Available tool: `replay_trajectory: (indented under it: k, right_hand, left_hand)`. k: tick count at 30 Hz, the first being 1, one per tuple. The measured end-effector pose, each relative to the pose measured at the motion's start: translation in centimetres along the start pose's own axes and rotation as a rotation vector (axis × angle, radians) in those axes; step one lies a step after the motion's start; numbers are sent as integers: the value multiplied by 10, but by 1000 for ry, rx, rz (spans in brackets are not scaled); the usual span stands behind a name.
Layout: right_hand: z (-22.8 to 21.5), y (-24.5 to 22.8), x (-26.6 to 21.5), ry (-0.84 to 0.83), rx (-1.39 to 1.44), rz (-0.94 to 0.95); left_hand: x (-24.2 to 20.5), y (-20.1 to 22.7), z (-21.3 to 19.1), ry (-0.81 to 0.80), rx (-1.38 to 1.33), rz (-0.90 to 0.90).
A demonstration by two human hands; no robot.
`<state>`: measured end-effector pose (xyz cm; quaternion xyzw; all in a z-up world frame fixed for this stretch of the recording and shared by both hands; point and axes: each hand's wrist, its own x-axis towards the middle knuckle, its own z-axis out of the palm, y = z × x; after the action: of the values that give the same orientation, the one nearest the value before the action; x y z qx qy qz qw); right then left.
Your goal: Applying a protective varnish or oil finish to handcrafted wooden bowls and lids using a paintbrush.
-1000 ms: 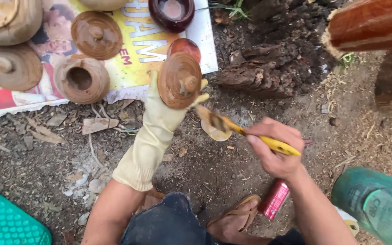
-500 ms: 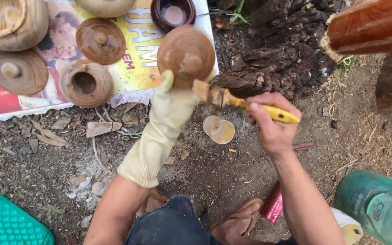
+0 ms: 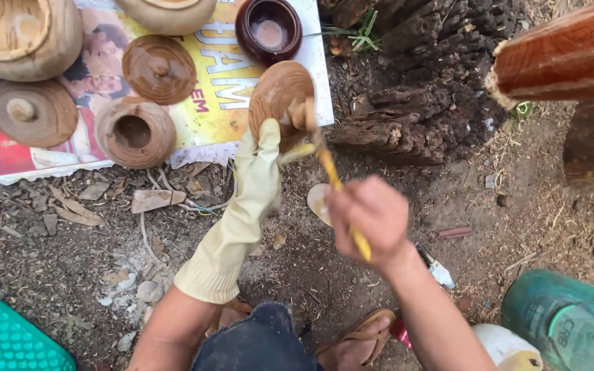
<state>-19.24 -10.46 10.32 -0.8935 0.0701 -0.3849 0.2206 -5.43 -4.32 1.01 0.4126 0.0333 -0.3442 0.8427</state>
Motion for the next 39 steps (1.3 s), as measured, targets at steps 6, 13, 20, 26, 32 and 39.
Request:
replay_trajectory:
  k: [6, 13, 20, 26, 32, 39]
  right_hand:
    - [-13, -1, 9, -94, 172, 19]
    - [7, -14, 4, -84, -255, 117]
    - [6, -28, -58, -92, -50, -27]
    - [39, -12, -31, 37, -115, -75]
    - [-16, -22, 13, -168, 253, 90]
    - [-60, 21, 65, -215, 634, 390]
  left_hand:
    - [2, -36, -45, -13, -120, 57]
    - [-15, 42, 18, -472, 207, 279]
    - [14, -30, -45, -311, -40, 224]
    - [-14, 10, 6, -337, 32, 296]
    - [-16, 36, -5, -193, 263, 35]
    - [-23, 66, 7, -350, 61, -78]
